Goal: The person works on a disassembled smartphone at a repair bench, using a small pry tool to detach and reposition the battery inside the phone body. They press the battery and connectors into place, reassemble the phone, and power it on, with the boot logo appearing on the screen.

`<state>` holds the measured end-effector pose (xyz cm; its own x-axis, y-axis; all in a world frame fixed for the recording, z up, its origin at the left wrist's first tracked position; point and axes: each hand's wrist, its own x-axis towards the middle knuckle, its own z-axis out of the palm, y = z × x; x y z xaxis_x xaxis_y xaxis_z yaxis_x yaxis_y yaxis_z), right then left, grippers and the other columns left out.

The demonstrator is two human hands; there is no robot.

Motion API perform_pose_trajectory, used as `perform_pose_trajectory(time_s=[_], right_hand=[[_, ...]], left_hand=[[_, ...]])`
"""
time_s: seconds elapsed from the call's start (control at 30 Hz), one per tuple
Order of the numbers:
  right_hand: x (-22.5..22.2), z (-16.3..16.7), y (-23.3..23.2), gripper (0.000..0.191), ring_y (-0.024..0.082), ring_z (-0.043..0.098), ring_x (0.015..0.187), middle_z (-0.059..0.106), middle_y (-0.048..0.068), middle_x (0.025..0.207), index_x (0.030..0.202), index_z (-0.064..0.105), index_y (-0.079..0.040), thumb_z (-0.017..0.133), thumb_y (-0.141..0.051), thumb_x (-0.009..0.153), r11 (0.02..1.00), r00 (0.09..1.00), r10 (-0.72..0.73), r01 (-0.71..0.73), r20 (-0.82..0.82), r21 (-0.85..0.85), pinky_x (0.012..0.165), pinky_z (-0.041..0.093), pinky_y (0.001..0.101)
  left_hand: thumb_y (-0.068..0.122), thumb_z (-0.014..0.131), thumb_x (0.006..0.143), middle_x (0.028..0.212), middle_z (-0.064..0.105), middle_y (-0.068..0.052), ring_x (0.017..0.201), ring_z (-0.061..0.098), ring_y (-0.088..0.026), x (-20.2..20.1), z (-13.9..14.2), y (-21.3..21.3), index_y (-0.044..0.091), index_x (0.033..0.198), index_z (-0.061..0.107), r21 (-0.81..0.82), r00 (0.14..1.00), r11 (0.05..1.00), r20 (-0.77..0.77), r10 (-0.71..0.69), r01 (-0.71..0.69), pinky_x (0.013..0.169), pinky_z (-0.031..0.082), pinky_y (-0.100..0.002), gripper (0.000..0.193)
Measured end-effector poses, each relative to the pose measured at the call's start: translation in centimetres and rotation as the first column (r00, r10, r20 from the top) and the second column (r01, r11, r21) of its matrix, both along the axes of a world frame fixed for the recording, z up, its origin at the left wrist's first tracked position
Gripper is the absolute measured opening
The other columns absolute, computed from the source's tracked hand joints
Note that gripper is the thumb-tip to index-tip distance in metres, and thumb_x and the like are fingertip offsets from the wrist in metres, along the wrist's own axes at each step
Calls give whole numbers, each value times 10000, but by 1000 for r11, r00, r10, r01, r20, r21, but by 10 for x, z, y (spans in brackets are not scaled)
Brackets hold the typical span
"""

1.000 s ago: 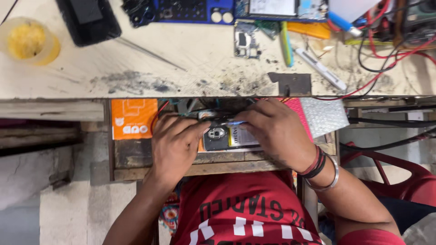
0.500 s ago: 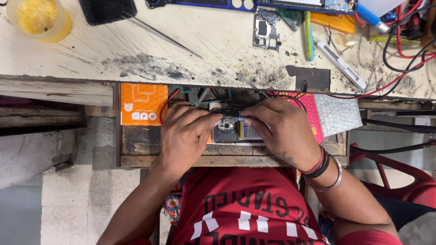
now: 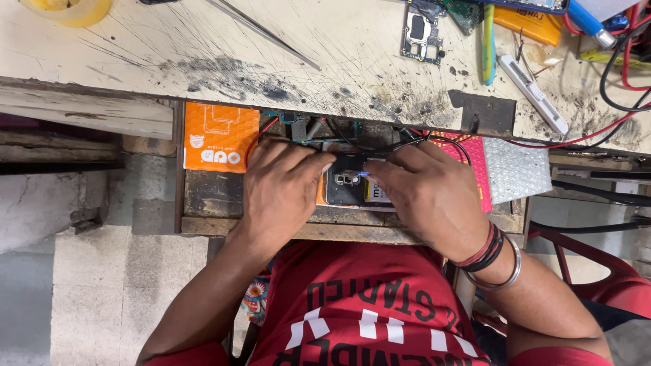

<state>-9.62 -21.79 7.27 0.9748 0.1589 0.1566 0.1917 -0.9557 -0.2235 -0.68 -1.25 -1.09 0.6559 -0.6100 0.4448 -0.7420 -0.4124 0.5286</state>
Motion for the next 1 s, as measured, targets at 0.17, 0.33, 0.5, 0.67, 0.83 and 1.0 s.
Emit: perform_pose_trajectory(time_s=[0.17, 0.33, 0.5, 0.67, 0.83, 1.0], right_hand=[[7, 9, 9, 349, 234, 622, 778, 633, 25, 852, 1067, 780, -162, 694, -107, 732, 993, 996, 46, -53, -73, -105, 637, 539, 388], [14, 21, 24, 233, 241, 613, 847, 600, 51, 882, 943, 722, -108, 647, -162, 730, 937, 974, 222, -226, -46, -265, 701, 546, 376], [29, 20, 42, 172, 216, 596, 837, 594, 48, 856, 867, 687, -57, 630, -202, 794, 841, 915, 403, -384, -34, -381, 667, 529, 327], [38, 10, 47, 179, 219, 584, 680, 609, 81, 784, 849, 683, -32, 627, -200, 830, 888, 931, 228, -319, -286, -330, 518, 504, 340], [45, 5, 42, 182, 207, 591, 796, 615, 34, 787, 698, 671, -61, 635, -236, 736, 746, 836, 546, -518, -59, -418, 599, 507, 329], [44, 6, 43, 172, 194, 570, 748, 604, 33, 762, 718, 668, -85, 636, -245, 774, 756, 900, 401, -431, -171, -493, 580, 495, 323]], left_hand=[[72, 751, 857, 923, 704, -21, 911, 638, -250, 0, 0, -2, 118, 1037, 785, -10, 1000, 1000, -4, -16, 16, 954, 478, -438, 189], [29, 731, 803, 918, 701, -32, 923, 640, -268, 0, -1, -1, 112, 1036, 793, -22, 1000, 1000, -16, -22, 22, 955, 484, -436, 255], [15, 728, 687, 939, 721, -45, 920, 644, -290, 2, -2, 1, 88, 906, 758, -21, 999, 1000, -46, -15, 14, 922, 488, -433, 233], [20, 762, 737, 928, 718, -36, 909, 646, -270, 3, -7, 2, 88, 885, 759, -65, 1000, 998, -6, -7, 7, 928, 488, -425, 163], [36, 768, 706, 911, 720, -51, 908, 656, -274, 4, -12, 4, 63, 784, 699, -47, 1000, 999, 1, -15, 15, 912, 482, -438, 108], [33, 776, 742, 904, 713, -46, 904, 650, -272, 4, -12, 3, 72, 831, 729, -39, 1000, 999, 5, 3, -3, 903, 480, -441, 108]])
